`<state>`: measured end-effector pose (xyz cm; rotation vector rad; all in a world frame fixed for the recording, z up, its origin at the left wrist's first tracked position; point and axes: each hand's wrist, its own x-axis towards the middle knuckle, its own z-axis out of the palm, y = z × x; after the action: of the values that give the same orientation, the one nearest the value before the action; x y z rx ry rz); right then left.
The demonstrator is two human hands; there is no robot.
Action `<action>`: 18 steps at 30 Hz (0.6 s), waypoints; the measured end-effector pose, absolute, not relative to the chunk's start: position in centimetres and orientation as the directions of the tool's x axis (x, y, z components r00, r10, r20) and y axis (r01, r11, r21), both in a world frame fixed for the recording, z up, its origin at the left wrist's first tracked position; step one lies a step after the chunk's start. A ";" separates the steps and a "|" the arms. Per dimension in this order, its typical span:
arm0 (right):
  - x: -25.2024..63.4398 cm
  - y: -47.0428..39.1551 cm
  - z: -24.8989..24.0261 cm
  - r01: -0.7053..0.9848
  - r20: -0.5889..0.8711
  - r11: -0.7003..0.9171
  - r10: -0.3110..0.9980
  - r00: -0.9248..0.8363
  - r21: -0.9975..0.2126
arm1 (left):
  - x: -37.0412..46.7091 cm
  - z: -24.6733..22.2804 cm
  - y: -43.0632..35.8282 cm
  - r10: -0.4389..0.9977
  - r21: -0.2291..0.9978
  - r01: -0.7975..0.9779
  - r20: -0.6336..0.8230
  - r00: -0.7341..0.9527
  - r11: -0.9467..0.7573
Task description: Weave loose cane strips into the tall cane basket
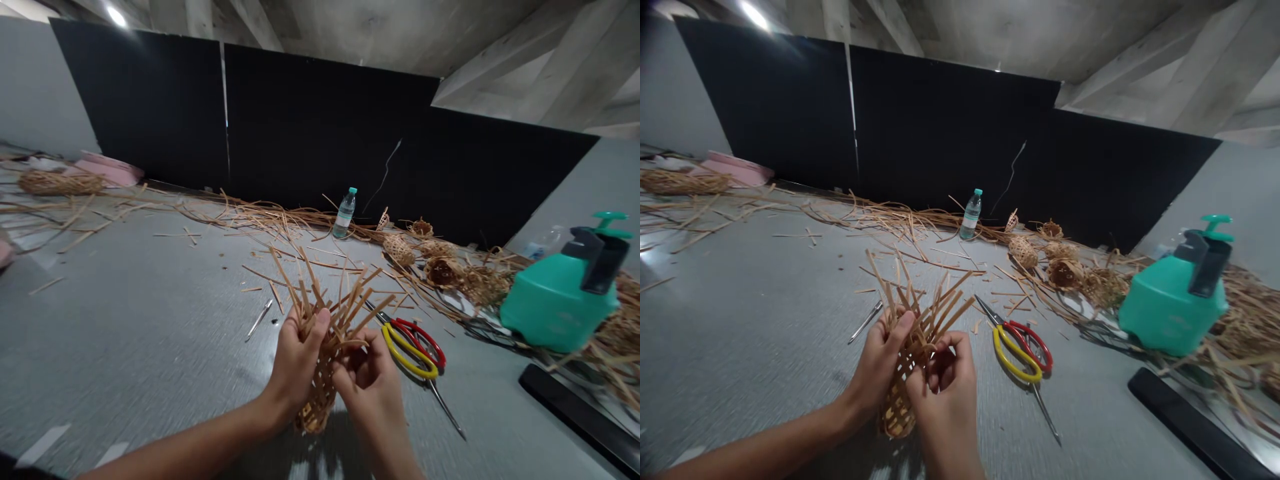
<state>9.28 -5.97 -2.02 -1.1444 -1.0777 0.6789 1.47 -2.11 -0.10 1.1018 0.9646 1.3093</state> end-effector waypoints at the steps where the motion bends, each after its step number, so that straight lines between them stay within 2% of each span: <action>1: 9.2 -6.0 -2.1 0.092 0.323 0.311 0.872 0.368 -0.946 | 1.5 -0.1 -2.1 0.997 0.972 -0.229 0.067 0.048 -0.054; 6: 9.3 -6.2 -2.0 0.129 0.340 0.315 0.862 0.375 -0.940 | 1.4 -0.4 -2.0 0.999 0.977 -0.212 0.043 0.034 -0.035; 11: 10.9 -6.2 -1.5 0.190 0.395 0.353 0.876 0.275 -0.916 | 1.3 -0.5 -1.9 0.999 0.974 -0.225 0.038 0.018 -0.033; 18: 12.1 -5.6 -0.2 0.226 0.355 0.313 0.918 0.177 -0.922 | 1.5 -0.6 -1.9 0.998 0.982 -0.184 0.052 0.042 -0.044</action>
<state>12.08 -5.64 -0.22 -1.1786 -1.3268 0.6994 1.52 -1.93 -0.63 1.1283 1.0153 1.2914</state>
